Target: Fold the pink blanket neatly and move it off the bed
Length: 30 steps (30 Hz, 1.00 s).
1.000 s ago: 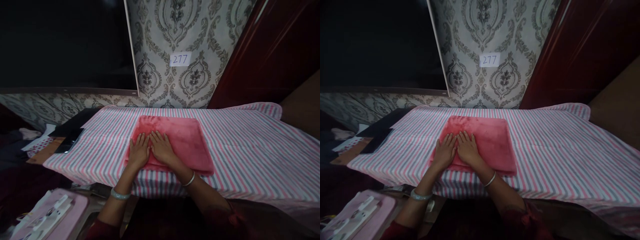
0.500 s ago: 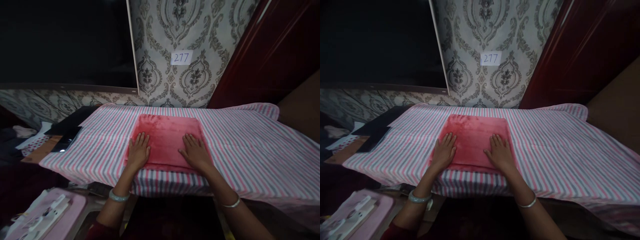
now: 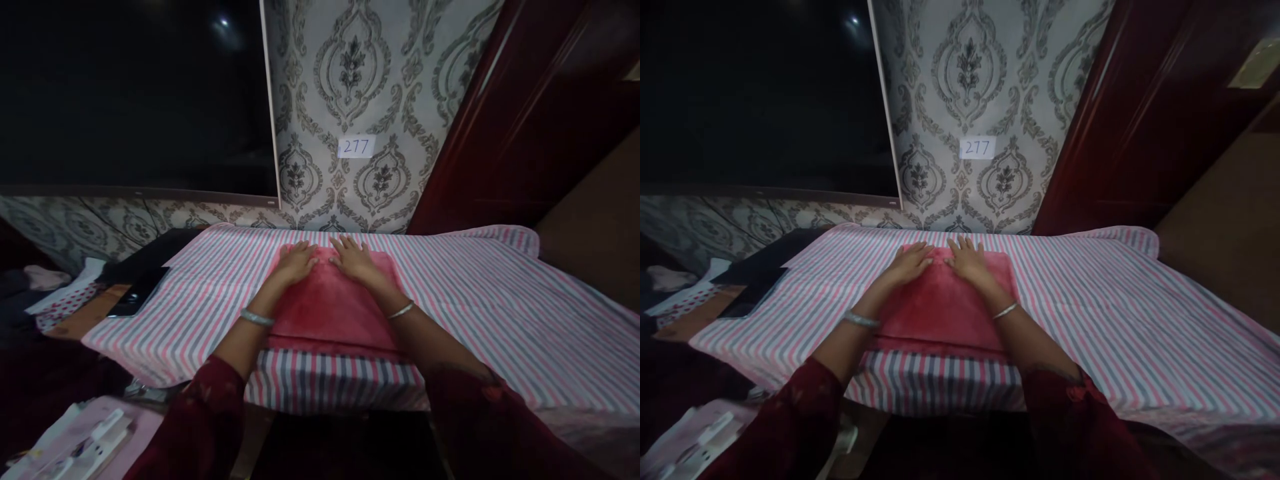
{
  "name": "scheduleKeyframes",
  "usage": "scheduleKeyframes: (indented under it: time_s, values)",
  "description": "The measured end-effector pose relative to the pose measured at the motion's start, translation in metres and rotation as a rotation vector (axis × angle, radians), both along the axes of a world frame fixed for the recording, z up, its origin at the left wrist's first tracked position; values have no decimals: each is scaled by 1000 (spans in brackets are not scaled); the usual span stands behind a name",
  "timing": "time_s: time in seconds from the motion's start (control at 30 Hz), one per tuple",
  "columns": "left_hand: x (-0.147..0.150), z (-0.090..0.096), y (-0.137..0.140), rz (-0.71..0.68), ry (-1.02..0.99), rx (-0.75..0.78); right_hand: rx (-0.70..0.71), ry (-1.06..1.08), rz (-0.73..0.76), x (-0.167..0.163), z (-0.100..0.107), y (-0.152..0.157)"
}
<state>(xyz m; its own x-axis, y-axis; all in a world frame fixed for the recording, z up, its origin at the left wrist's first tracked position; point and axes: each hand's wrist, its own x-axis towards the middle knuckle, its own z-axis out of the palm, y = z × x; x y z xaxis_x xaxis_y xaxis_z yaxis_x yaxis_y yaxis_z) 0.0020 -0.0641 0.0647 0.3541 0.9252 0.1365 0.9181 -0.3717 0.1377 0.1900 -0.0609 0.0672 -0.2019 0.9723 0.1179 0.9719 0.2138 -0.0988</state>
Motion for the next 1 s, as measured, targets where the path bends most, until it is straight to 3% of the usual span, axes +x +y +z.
scheduleKeyframes:
  time_s: [0.13, 0.23, 0.33, 0.53, 0.77, 1.0]
  values:
    - [11, -24, 30, 93, 45, 20, -5, 26, 24, 2, -28, 21]
    - [9, -52, 37, 116, 67, 51, 22, 52, 21, 8, -57, 25]
    - [6, -65, 40, 123, 68, 64, 75, 78, 17, 11, -74, 27]
    - [5, -62, 43, 125, 70, 38, 83, 121, 16, 12, -75, 29]
    - [5, -61, 41, 143, 50, 17, 111, 109, -83, 12, -70, 26]
    - [3, -60, 42, 141, 33, 23, 13, 83, -257, 61, -67, 26]
